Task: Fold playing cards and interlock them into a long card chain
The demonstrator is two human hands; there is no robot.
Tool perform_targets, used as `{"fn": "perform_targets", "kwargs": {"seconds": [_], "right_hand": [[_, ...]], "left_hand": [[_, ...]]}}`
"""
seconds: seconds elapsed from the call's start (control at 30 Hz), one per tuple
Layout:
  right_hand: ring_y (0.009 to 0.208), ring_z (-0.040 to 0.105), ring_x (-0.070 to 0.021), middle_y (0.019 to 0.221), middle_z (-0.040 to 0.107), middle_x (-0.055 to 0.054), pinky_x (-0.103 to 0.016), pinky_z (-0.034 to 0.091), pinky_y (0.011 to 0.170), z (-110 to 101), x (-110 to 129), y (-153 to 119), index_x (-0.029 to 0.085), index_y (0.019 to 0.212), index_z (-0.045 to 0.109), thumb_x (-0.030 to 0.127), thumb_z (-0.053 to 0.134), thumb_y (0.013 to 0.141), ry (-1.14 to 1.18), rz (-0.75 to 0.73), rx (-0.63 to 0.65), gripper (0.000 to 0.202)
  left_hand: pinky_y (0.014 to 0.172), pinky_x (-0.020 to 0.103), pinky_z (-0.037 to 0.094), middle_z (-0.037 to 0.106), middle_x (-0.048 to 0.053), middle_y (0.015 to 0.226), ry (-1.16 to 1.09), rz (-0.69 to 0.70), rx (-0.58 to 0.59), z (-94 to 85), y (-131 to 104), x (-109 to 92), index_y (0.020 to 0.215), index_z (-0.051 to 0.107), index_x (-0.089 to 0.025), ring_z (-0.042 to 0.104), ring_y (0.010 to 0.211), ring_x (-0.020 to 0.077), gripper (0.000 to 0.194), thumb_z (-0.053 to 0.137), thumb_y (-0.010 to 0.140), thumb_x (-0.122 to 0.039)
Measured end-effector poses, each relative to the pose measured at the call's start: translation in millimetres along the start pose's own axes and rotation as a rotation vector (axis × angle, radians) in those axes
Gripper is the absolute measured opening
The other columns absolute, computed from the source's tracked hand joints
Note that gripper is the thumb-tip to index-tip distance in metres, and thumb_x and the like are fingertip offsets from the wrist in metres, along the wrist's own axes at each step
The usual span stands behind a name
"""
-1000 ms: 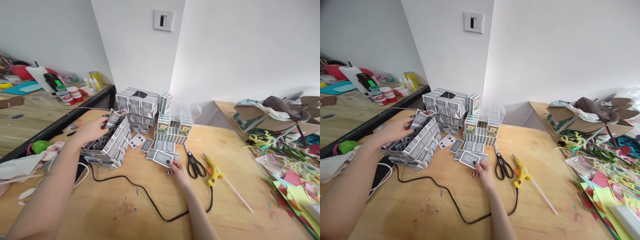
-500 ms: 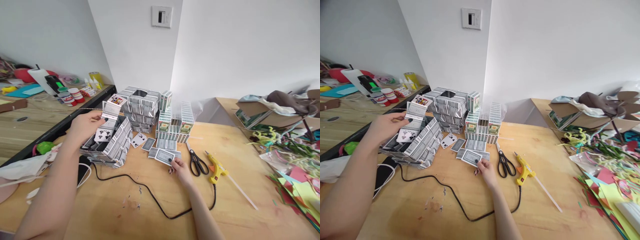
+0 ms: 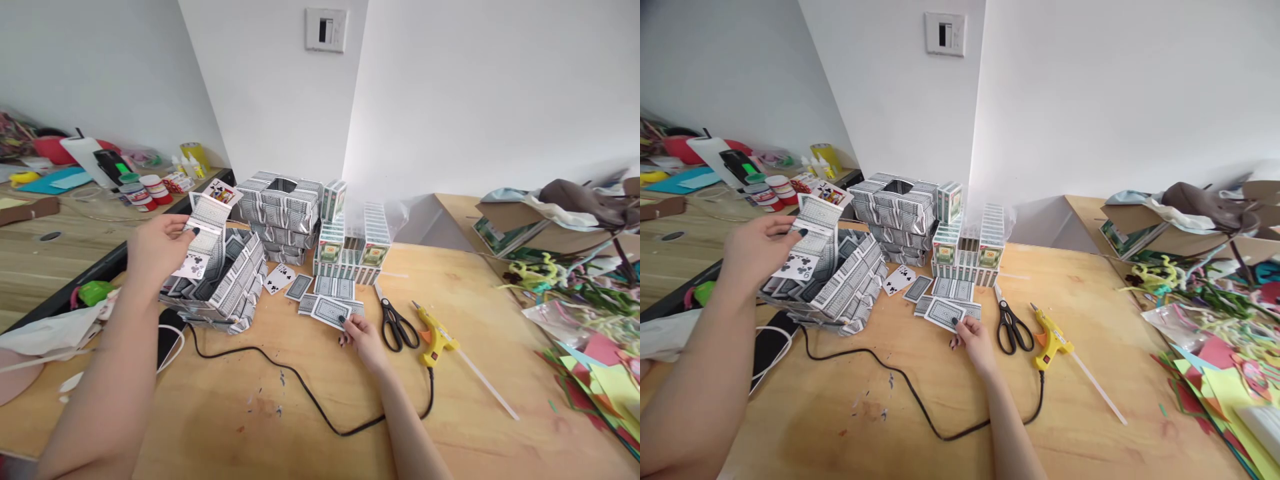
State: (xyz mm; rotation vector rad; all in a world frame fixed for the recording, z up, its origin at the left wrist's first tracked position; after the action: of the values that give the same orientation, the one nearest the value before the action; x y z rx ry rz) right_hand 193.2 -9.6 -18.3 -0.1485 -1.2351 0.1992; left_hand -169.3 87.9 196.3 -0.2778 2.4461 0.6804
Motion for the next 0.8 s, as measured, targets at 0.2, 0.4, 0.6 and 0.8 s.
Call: {"fn": "perform_targets", "kwargs": {"seconds": [0.2, 0.4, 0.6, 0.8], "right_hand": [[0.043, 0.049, -0.0117, 0.042, 0.041, 0.007, -0.026, 0.041, 0.048, 0.4, 0.7, 0.1, 0.018, 0.061, 0.048, 0.045, 0.065, 0.065, -0.002, -0.014, 0.000, 0.032], [0.042, 0.048, -0.0113, 0.042, 0.040, 0.007, -0.026, 0.041, 0.048, 1.0, 2.6, 0.0, 0.018, 0.057, 0.047, 0.047, 0.065, 0.063, -0.020, -0.016, -0.003, 0.034], [0.042, 0.047, -0.0106, 0.042, 0.039, 0.007, -0.025, 0.040, 0.047, 0.5, 2.5, -0.9, 0.018, 0.058, 0.048, 0.043, 0.067, 0.062, 0.066, -0.004, -0.027, 0.031], [0.037, 0.036, -0.0065, 0.046, 0.039, 0.008, -0.022, 0.033, 0.039, -9.5, 15.8, -0.2, 0.019, 0.074, 0.053, 0.034, 0.065, 0.064, 0.190, -0.189, -0.208, 0.022]], "left_hand": [[0.074, 0.025, 0.047, 0.064, 0.009, 0.097, 0.011, 0.003, 0.312, 27.6, -15.0, -13.9, 0.110, 0.049, -0.013, 0.061, 0.082, 0.0145, 0.048, 0.058, 0.064, -0.023], [0.073, 0.025, 0.045, 0.067, 0.003, 0.092, 0.218, 0.081, 0.527, 49.4, -23.8, -14.4, 0.094, 0.057, -0.020, 0.062, 0.084, 0.0172, 0.027, 0.054, 0.069, -0.030], [0.090, 0.032, 0.038, 0.057, 0.004, 0.113, 0.265, 0.243, 0.032, 6.9, -39.2, -55.1, 0.112, 0.048, -0.020, 0.051, 0.105, 0.0206, 0.041, 0.050, 0.073, -0.030], [0.083, 0.026, 0.045, 0.062, -0.003, 0.098, -0.017, 0.375, 0.194, 30.7, -106.2, -99.2, 0.099, 0.055, -0.030, 0.058, 0.088, 0.0143, 0.024, 0.043, 0.078, -0.029]]}}
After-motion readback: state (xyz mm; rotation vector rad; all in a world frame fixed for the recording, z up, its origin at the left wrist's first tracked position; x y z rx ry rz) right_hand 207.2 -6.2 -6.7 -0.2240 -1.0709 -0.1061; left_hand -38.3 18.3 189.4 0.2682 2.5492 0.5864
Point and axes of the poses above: each hand's wrist, its own y-axis towards the middle knuckle, its own z-axis out of the palm, x = y × z, the point moved 6 cm from there along y, towards the middle knuckle
